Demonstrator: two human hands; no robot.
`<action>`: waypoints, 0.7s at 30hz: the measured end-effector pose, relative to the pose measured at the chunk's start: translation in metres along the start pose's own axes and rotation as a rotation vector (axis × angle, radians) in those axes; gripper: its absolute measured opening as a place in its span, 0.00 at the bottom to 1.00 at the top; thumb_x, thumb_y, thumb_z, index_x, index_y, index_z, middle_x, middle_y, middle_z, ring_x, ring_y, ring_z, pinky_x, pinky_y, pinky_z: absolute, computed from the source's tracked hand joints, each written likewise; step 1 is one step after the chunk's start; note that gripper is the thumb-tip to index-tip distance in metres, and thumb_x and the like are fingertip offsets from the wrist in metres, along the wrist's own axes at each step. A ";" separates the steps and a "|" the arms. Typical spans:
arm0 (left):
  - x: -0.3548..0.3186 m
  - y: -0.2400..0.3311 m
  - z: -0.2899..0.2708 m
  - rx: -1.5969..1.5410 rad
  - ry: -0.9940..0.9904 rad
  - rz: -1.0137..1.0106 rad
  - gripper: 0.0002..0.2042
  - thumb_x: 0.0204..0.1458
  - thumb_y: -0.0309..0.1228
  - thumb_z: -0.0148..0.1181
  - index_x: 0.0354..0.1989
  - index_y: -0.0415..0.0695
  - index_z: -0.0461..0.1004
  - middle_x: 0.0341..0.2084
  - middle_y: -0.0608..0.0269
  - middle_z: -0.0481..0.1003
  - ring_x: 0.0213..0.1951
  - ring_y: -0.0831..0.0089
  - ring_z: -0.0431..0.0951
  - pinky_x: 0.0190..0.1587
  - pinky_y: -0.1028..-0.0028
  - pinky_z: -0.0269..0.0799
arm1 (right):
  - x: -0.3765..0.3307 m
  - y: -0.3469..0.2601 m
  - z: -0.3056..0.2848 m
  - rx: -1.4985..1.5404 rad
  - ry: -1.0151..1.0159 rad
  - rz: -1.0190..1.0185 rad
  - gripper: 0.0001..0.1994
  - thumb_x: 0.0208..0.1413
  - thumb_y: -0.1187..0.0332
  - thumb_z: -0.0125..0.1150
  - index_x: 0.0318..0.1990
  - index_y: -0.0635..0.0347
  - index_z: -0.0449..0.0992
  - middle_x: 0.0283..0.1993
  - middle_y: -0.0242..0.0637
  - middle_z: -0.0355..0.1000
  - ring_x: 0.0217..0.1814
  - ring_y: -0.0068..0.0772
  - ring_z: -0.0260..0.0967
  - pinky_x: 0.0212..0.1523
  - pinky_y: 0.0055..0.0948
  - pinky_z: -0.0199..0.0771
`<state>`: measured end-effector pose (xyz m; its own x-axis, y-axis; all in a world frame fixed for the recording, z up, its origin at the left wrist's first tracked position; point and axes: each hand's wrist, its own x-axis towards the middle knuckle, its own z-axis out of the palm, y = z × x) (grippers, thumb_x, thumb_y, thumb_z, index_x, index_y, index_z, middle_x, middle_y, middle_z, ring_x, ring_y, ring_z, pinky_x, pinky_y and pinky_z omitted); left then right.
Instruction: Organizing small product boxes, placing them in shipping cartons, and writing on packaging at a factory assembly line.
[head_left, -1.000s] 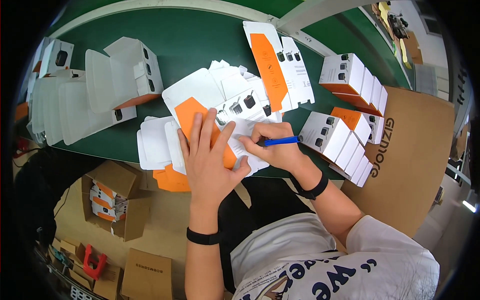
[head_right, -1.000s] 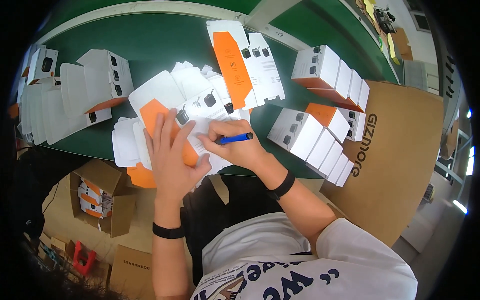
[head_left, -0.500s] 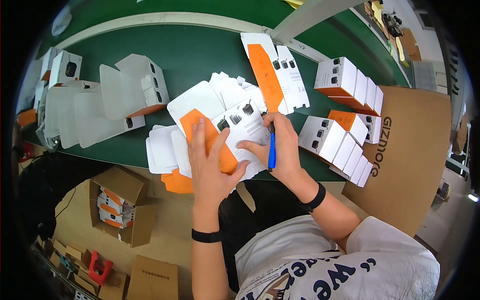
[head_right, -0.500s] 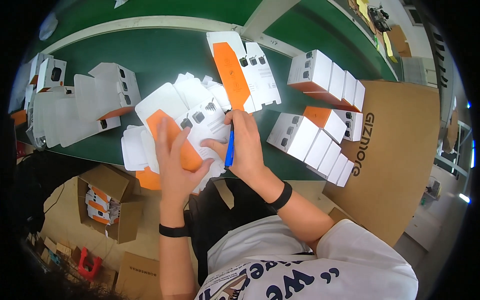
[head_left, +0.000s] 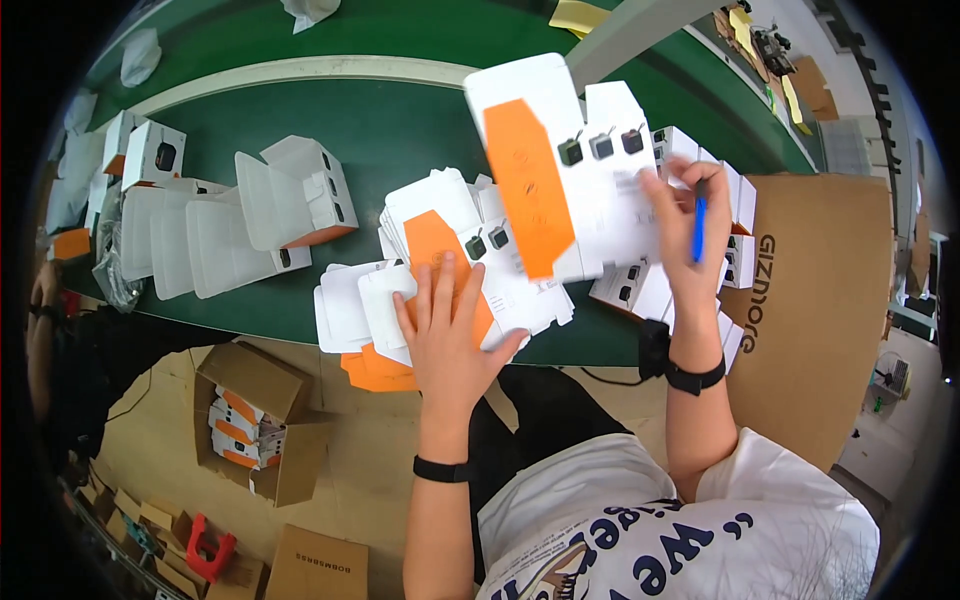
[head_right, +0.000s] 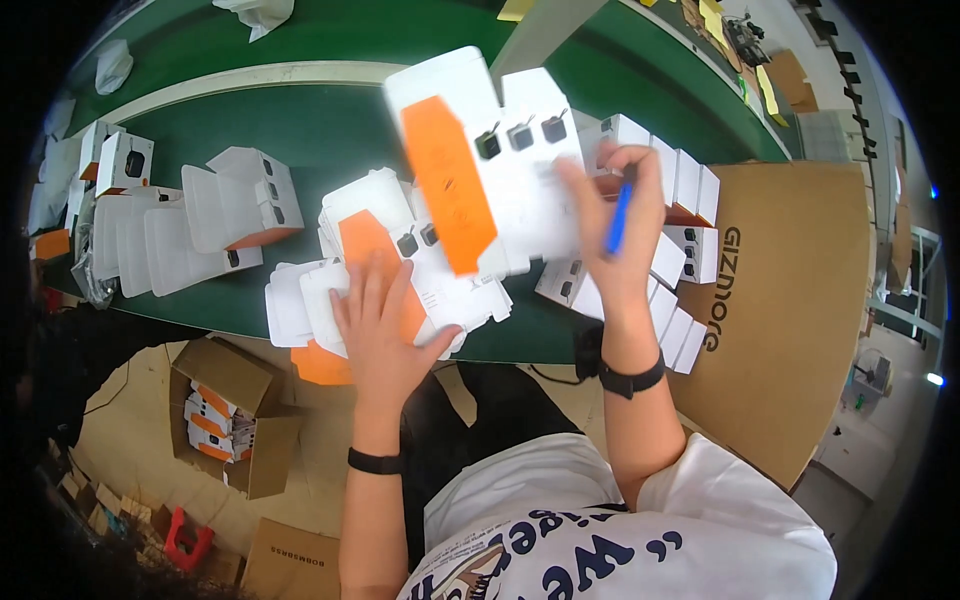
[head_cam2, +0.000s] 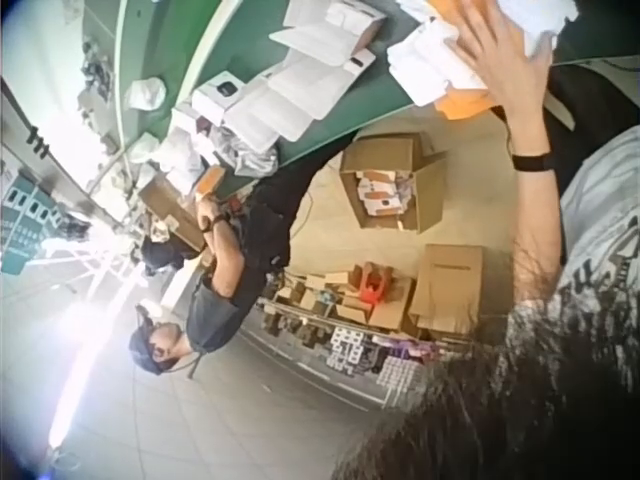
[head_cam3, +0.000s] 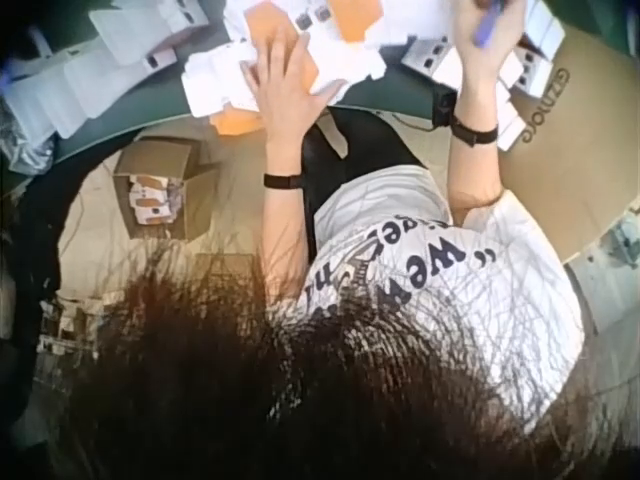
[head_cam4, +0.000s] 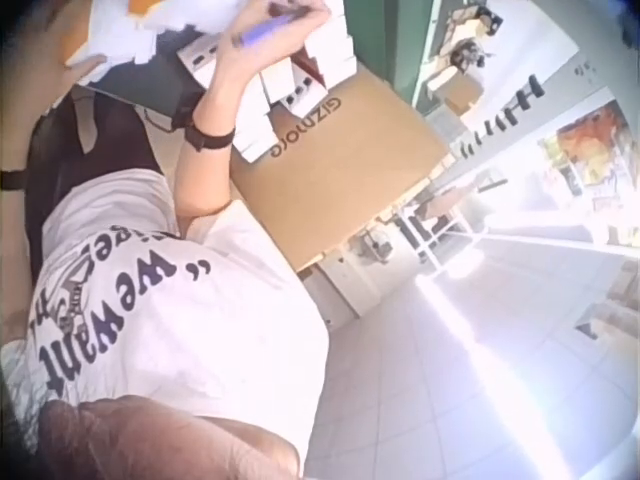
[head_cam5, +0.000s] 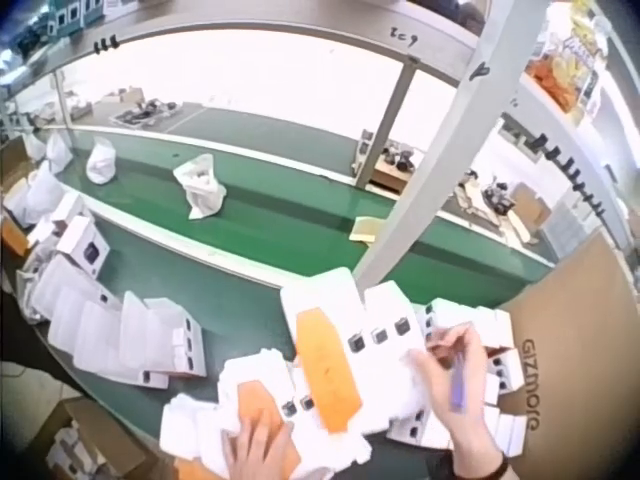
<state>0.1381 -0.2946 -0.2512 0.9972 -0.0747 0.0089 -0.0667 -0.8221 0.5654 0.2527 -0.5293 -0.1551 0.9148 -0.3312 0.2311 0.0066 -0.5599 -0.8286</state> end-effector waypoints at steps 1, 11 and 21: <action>0.001 0.001 0.003 -0.010 -0.022 -0.044 0.45 0.36 0.54 0.78 0.67 0.54 0.71 0.75 0.63 0.59 0.76 0.55 0.54 0.74 0.40 0.41 | 0.008 -0.003 0.000 -0.191 0.115 -0.211 0.11 0.65 0.69 0.64 0.42 0.60 0.66 0.41 0.37 0.72 0.39 0.21 0.68 0.41 0.22 0.70; -0.008 -0.015 -0.003 -0.019 0.017 -0.092 0.45 0.35 0.53 0.78 0.67 0.55 0.72 0.74 0.59 0.61 0.75 0.54 0.55 0.72 0.38 0.43 | -0.094 0.024 0.054 0.439 -0.663 0.395 0.08 0.62 0.73 0.65 0.33 0.64 0.73 0.28 0.32 0.72 0.29 0.16 0.66 0.30 0.22 0.66; -0.008 -0.019 0.003 -0.026 0.028 -0.095 0.45 0.36 0.54 0.77 0.68 0.56 0.71 0.74 0.61 0.60 0.76 0.55 0.53 0.73 0.38 0.40 | -0.104 0.043 0.078 0.155 -0.675 -0.038 0.14 0.55 0.69 0.73 0.23 0.63 0.74 0.20 0.37 0.71 0.19 0.27 0.65 0.23 0.26 0.64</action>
<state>0.1310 -0.2804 -0.2648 0.9996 0.0185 -0.0229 0.0284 -0.8100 0.5858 0.1893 -0.4599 -0.2548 0.9635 0.2599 -0.0647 0.0554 -0.4299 -0.9012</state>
